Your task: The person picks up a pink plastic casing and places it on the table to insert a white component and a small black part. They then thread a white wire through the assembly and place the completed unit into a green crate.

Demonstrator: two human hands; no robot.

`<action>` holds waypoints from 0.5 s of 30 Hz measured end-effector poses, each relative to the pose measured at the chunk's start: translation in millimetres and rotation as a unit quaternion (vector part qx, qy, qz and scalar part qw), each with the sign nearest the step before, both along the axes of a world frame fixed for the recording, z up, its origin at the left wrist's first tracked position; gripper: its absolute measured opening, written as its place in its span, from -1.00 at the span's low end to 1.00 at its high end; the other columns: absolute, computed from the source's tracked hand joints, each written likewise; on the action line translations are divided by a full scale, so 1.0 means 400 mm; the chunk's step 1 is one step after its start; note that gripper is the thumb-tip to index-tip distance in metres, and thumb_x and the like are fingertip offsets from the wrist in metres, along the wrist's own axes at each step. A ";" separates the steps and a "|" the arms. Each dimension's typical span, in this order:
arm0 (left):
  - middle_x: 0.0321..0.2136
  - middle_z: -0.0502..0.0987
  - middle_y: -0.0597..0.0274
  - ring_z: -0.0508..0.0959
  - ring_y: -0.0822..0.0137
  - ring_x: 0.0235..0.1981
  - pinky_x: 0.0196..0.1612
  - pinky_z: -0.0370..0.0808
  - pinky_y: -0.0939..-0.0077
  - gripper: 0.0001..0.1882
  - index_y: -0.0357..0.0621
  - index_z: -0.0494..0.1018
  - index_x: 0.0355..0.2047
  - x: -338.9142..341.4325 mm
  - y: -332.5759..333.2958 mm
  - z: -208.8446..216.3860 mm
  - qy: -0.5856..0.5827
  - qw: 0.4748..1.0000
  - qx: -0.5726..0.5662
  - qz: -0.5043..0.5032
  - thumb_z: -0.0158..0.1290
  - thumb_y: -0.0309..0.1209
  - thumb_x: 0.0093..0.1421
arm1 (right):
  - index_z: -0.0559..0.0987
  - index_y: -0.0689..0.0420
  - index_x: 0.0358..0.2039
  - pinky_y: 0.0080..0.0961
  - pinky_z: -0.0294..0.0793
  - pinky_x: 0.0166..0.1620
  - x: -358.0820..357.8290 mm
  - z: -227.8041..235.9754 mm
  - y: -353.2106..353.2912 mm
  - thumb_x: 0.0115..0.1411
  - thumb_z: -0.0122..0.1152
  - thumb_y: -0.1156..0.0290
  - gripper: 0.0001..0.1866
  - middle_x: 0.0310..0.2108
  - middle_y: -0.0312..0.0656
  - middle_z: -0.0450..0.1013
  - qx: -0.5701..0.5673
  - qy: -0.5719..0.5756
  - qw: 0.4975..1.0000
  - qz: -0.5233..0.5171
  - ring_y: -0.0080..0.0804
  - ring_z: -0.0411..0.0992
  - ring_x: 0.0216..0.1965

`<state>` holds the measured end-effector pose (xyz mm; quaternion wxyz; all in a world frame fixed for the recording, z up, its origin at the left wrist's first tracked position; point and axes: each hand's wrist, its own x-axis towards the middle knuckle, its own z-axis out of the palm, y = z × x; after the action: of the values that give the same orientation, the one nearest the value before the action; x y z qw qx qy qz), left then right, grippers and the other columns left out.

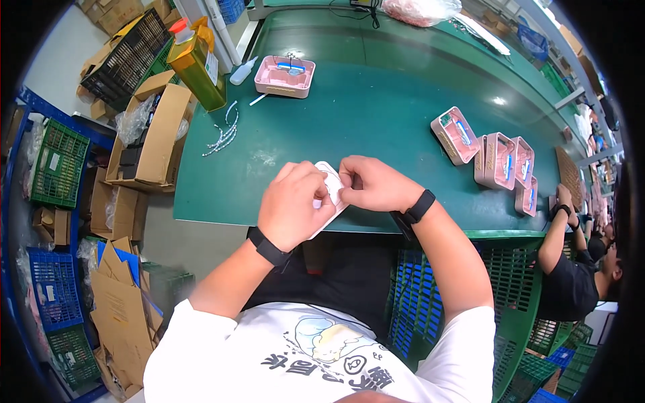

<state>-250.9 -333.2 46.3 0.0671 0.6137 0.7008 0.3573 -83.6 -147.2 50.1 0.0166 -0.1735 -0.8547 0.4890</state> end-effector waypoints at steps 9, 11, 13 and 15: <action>0.15 0.61 -0.05 0.65 -0.08 0.15 0.34 0.58 0.12 -0.39 -0.09 0.62 0.22 -0.103 0.055 -0.008 -0.256 0.955 -0.137 -0.063 0.50 -0.40 0.15 | 0.50 0.16 -0.35 -0.37 0.48 -0.29 0.002 -0.007 -0.004 0.24 0.41 0.37 -0.77 -0.42 -0.24 0.50 0.042 0.019 0.999 0.002 -0.40 0.44 -0.39; 0.16 0.61 -0.05 0.64 -0.08 0.17 0.36 0.57 0.11 -0.31 -0.08 0.59 0.30 -0.104 0.044 -0.003 -0.274 0.943 -0.169 -0.079 0.52 -0.40 0.14 | 0.50 0.16 -0.34 -0.37 0.48 -0.28 -0.004 -0.007 -0.005 0.25 0.41 0.37 -0.78 -0.41 -0.22 0.51 0.053 0.019 0.998 0.007 -0.38 0.44 -0.39; 0.23 0.60 -0.02 0.63 -0.02 0.20 0.38 0.56 0.11 -0.25 -0.10 0.56 0.35 -0.068 -0.002 -0.006 -0.152 0.982 -0.101 -0.050 0.53 -0.40 0.13 | 0.53 0.17 -0.32 -0.34 0.52 -0.25 -0.005 -0.007 -0.006 0.26 0.40 0.36 -0.79 -0.37 -0.17 0.55 0.038 -0.001 0.999 -0.001 -0.33 0.50 -0.36; 0.26 0.59 -0.01 0.63 0.01 0.22 0.38 0.56 0.11 -0.22 -0.10 0.54 0.38 -0.033 -0.028 -0.006 -0.089 0.993 -0.061 -0.041 0.53 -0.40 0.13 | 0.54 0.17 -0.32 -0.33 0.53 -0.23 0.001 -0.002 0.010 0.27 0.39 0.35 -0.79 -0.35 -0.15 0.57 0.036 -0.012 0.999 -0.011 -0.30 0.52 -0.34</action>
<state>-263.9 -344.2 43.8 0.1815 0.6022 0.6869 0.3640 -83.0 -143.2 49.2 0.0182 -0.1878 -0.8698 0.4559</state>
